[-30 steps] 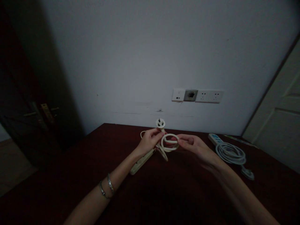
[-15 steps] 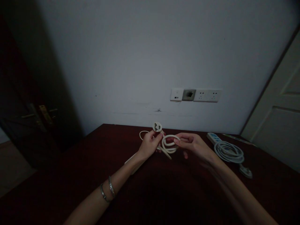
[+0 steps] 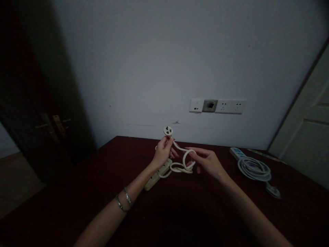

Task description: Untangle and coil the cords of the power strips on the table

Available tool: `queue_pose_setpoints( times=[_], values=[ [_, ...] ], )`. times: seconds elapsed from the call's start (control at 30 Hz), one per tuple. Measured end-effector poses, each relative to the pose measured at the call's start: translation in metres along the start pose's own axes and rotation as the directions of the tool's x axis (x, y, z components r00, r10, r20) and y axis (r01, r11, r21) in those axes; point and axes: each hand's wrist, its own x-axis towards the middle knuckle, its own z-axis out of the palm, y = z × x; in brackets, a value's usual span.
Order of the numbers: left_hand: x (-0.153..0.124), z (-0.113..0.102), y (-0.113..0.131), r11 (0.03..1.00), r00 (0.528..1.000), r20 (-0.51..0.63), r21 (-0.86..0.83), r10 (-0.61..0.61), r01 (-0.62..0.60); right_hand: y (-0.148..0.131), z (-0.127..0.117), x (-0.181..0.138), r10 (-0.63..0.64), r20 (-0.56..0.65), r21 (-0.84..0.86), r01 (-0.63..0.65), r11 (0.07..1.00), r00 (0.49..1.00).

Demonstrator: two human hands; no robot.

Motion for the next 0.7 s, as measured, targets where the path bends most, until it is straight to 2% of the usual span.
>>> queue_pose_setpoints(
  times=[0.1,0.23,0.37,0.43,0.5,0.6,0.7],
  values=[
    [0.007,-0.002,-0.003,0.999,0.999,-0.043,-0.036,0.004,-0.006,-0.001,0.003,-0.002,-0.046,0.045,-0.010,0.047,0.999,0.998],
    [0.019,-0.003,0.004,0.993,0.990,-0.138,-0.121,-0.006,-0.011,-0.003,0.008,-0.005,-0.043,0.181,-0.010,0.046,0.999,0.983],
    [0.028,-0.005,0.014,0.984,0.982,-0.187,-0.173,0.004,-0.037,-0.005,0.013,-0.009,0.002,0.197,-0.021,0.002,1.000,0.980],
    [0.030,-0.006,0.018,0.987,0.988,-0.155,-0.156,0.012,-0.037,-0.006,0.014,-0.010,0.036,0.192,-0.006,-0.036,0.999,0.981],
    [0.029,-0.005,0.019,0.994,0.998,-0.066,-0.113,0.002,-0.009,-0.006,0.013,-0.009,0.049,0.175,0.034,-0.056,0.998,0.983],
    [0.024,0.000,0.018,0.999,0.996,0.080,-0.016,-0.036,0.038,-0.008,0.010,-0.002,0.040,0.131,0.206,-0.066,0.976,0.991],
    [0.021,0.008,0.016,0.995,0.994,0.102,0.092,0.024,-0.033,-0.011,0.008,0.009,0.082,0.155,0.375,-0.135,0.917,0.985]
  ],
)
